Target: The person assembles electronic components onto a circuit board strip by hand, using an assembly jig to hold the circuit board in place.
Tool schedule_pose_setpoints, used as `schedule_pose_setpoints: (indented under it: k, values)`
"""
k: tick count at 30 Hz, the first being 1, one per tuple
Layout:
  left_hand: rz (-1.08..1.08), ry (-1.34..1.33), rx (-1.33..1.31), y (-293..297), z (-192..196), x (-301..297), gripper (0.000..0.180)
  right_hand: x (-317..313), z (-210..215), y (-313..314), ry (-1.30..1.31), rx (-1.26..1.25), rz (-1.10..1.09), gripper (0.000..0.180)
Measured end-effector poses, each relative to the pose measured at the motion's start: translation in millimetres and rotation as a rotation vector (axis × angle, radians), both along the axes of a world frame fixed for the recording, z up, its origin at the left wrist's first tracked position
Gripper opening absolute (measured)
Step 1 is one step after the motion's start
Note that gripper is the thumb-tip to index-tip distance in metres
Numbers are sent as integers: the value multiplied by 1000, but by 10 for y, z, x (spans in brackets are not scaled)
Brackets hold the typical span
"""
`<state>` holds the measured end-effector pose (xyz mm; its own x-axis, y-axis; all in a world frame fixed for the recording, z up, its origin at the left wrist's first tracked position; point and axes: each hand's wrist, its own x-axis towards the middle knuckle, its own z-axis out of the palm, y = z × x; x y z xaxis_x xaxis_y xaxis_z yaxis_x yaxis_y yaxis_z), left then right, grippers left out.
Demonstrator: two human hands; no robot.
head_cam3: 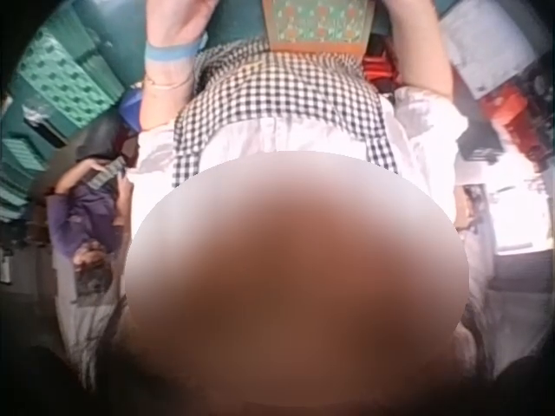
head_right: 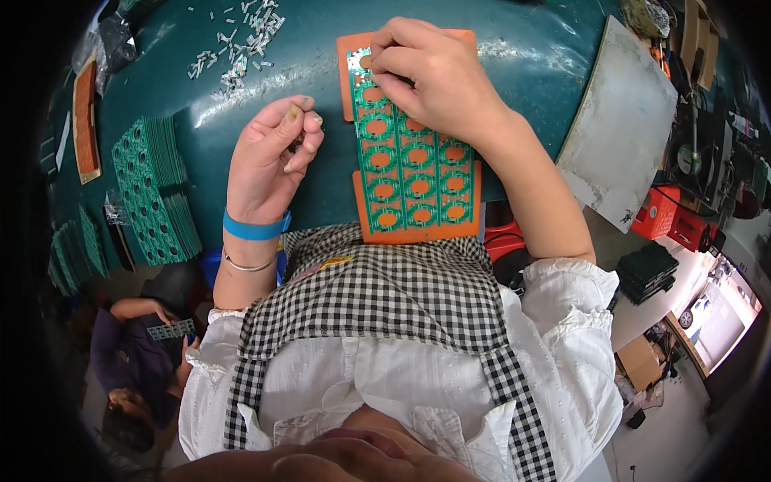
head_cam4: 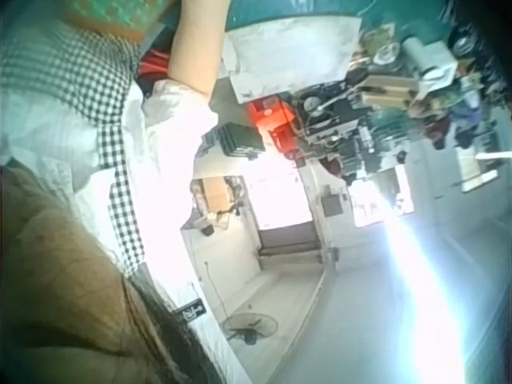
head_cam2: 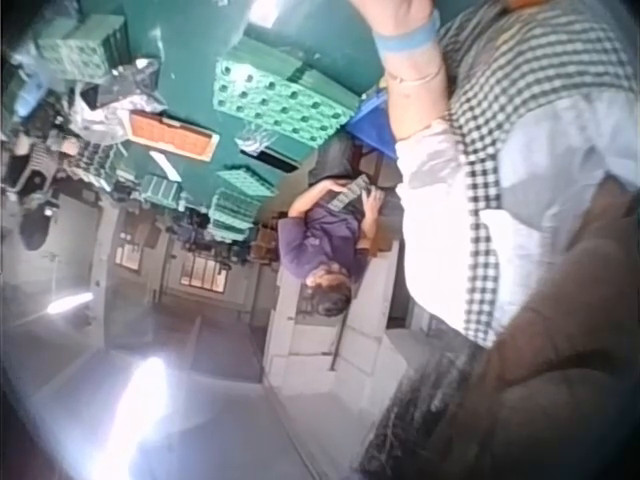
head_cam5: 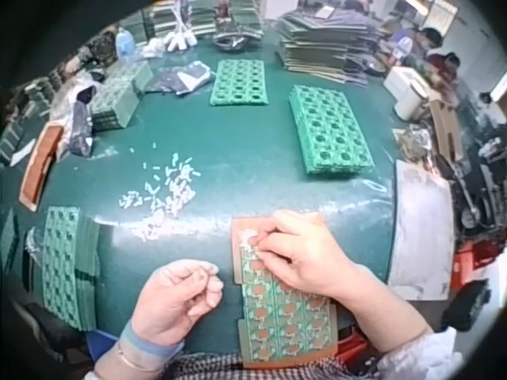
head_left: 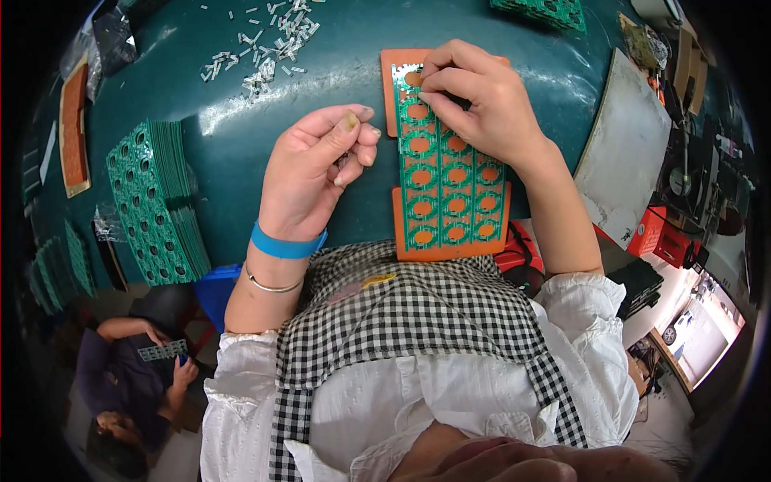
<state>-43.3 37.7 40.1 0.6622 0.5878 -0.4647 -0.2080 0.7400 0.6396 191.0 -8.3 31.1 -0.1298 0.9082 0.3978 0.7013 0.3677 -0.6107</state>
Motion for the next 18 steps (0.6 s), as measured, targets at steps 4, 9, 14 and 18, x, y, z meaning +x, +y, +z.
schedule_pose_setpoints:
  k: [4, 9, 14, 18]
  values:
    - [0, -86, -109, 2, 91, 52, 18, 17, -39, 22, -53, 16, 75, 15]
    - [96, -41, -143, -79, 99, 142, 15, -22, 86, -2, -37, 41, 42, 19]
    - [73, -257, -92, -56, -100, 77, 13, -240, 279, -65, 51, 200, 51, 20]
    - [74, -198, -224, -85, 1, 102, 13, -410, 212, -72, 104, 310, 64, 17]
